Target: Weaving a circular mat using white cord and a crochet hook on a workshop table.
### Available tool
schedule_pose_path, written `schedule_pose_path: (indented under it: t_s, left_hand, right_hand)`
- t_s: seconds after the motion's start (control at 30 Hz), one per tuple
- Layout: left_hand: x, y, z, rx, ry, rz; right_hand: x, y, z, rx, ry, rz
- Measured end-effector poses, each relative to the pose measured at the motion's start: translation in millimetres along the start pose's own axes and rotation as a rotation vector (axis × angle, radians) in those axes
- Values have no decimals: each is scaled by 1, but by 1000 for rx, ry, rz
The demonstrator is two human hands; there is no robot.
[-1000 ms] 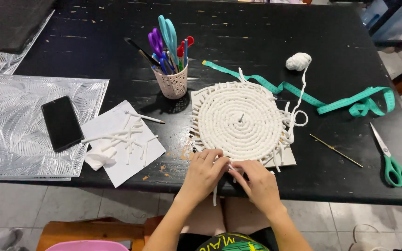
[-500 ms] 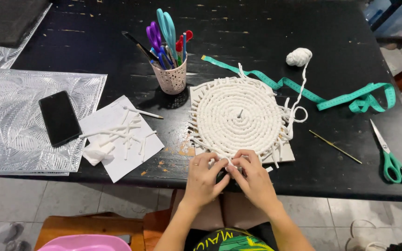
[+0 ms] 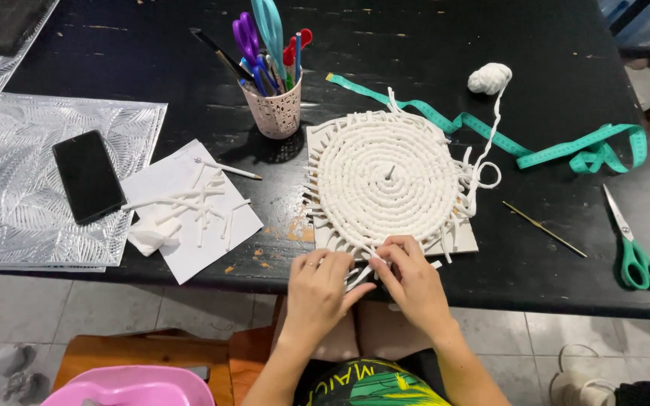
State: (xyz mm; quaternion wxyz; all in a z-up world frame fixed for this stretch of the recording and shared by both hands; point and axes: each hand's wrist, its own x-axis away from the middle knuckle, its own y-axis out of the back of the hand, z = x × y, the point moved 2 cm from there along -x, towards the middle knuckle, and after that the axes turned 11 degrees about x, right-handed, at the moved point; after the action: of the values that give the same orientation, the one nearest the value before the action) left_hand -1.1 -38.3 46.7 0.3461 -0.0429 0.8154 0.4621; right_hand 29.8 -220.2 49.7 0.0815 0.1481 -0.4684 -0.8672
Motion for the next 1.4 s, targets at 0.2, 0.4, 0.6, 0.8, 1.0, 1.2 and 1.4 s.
schedule_pose_path:
  t_s: [0.2,0.4,0.6,0.8,1.0,1.2,1.4]
  left_hand:
    - [8,-57,13,142,-45,-84]
    - [-3,-31,20,90,-46,-195]
    - [-3,-29,31,-2,-33,-148]
    - [-11,-36,23,29,-118,-222]
    - [-8,-40,25,21,-129,-243]
    - [-6,-30,24,-4,-129,-212]
    - [7,-11,27,13,-109,-97]
  right_hand:
    - [-1,2,0,77,-83,-4]
    - [-1,10,-7,65,54,-142]
    - [0,5,-20,164,123,-203]
    - [-6,0,-5,211,69,-129]
    - [-9,-13,-16,209,144,-359]
    - [-10,-13,-7,124,123,-451]
    - [-11,-26,-17,157,87,-507]
